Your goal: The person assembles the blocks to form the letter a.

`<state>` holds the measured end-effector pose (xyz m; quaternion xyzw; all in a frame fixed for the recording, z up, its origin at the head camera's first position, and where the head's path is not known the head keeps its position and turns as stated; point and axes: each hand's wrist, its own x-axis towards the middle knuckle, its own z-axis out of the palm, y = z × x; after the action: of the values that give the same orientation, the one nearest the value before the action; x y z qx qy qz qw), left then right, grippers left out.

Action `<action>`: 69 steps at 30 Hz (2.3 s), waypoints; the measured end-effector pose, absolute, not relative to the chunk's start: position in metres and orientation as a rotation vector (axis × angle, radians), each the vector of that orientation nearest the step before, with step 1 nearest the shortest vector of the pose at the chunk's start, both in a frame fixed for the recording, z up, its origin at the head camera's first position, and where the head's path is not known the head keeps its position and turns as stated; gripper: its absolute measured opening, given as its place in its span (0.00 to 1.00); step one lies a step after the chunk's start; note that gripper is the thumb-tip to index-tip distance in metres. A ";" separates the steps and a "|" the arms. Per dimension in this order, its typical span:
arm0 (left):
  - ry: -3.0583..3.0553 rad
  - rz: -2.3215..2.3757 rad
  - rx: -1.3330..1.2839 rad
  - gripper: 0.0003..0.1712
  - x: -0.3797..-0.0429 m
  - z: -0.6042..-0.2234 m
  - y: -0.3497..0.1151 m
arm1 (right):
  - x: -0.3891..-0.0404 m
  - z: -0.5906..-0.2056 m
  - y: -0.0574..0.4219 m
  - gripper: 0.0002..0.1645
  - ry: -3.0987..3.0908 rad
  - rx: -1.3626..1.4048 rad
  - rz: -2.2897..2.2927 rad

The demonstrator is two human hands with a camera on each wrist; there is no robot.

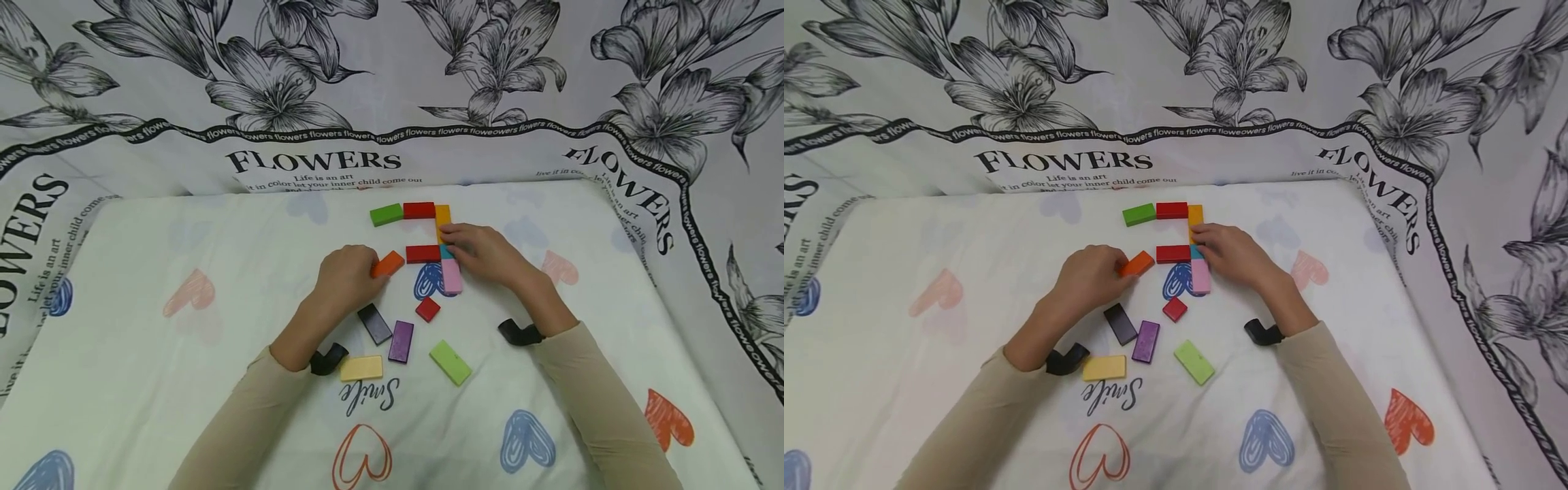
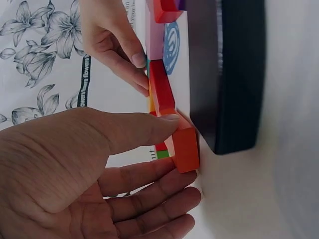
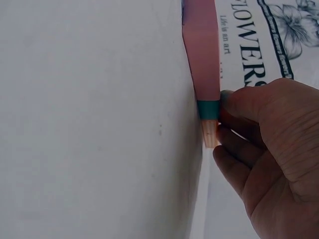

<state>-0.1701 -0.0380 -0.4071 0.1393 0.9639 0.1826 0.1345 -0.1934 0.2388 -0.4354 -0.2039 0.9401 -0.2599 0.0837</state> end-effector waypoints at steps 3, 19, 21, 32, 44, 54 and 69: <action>2.798 0.509 0.415 0.15 -0.171 -0.407 -0.036 | -0.193 -0.436 0.240 0.24 2.797 -0.621 -0.788; 2.812 0.509 0.421 0.17 -0.171 -0.416 -0.034 | -0.189 -0.434 0.240 0.25 2.796 -0.582 -0.734; 2.829 0.509 0.419 0.17 -0.171 -0.416 -0.036 | -0.191 -0.434 0.239 0.25 2.795 -0.595 -0.734; 2.863 0.526 0.486 0.17 -0.167 -0.420 -0.042 | -0.190 -0.438 0.236 0.25 2.777 -0.608 -0.756; 2.877 0.515 0.490 0.17 -0.169 -0.418 -0.039 | -0.191 -0.436 0.237 0.26 2.801 -0.609 -0.724; 2.875 0.565 0.500 0.18 -0.175 -0.421 -0.041 | -0.191 -0.432 0.235 0.25 2.824 -0.630 -0.681; 2.890 0.449 0.621 0.16 -0.171 -0.425 -0.045 | -0.186 -0.435 0.233 0.25 2.827 -0.636 -0.675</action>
<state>-0.1708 -0.0449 -0.4253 0.2071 0.9638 0.1499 0.0758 -0.1864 0.2326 -0.4345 -0.2130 0.9469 -0.2262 0.0832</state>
